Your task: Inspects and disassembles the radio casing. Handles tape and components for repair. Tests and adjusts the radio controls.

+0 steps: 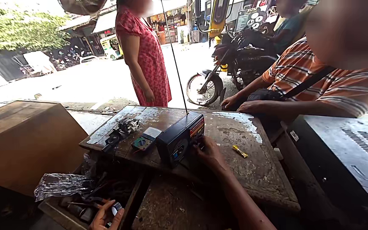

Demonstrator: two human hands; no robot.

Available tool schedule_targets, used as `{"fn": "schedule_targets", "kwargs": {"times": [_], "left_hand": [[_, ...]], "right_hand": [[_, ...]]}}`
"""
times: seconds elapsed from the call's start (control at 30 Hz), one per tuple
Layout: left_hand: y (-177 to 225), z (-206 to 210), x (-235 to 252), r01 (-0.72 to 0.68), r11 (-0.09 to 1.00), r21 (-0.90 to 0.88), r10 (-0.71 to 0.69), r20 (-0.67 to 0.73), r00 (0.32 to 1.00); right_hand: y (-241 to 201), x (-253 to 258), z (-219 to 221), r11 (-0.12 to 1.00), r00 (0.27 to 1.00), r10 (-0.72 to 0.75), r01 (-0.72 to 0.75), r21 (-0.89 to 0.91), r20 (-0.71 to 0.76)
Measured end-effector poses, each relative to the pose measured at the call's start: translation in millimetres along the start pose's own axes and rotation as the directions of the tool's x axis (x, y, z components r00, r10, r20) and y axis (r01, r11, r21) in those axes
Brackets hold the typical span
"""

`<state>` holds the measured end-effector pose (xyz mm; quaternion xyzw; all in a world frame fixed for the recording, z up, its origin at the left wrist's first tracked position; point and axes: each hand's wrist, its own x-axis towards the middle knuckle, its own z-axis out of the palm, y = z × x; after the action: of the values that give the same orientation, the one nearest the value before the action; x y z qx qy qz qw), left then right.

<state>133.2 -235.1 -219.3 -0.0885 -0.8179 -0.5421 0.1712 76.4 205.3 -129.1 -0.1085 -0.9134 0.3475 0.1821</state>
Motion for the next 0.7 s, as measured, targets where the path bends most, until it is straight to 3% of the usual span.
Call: {"fn": "schedule_targets", "kwargs": {"times": [0.4, 0.53, 0.7], "left_hand": [[-9.2, -1.0, 1.7, -0.046, 0.999, 0.015, 0.046, -0.044, 0.998], [3.1, 1.0, 0.1, -0.092, 0.993, -0.069, 0.086, -0.083, 0.993], [-3.3, -5.8, -5.0, -0.168, 0.984, -0.054, 0.168, -0.011, 0.986]], "right_hand": [[-0.6, -2.2, 3.1, 0.999, 1.0, -0.022, 0.022, 0.027, -0.008], [4.0, -8.5, -1.0, 0.996, 0.996, -0.087, 0.087, 0.014, 0.01], [-0.6, -8.5, -3.9, 0.997, 0.997, -0.072, 0.072, 0.004, 0.021]]}}
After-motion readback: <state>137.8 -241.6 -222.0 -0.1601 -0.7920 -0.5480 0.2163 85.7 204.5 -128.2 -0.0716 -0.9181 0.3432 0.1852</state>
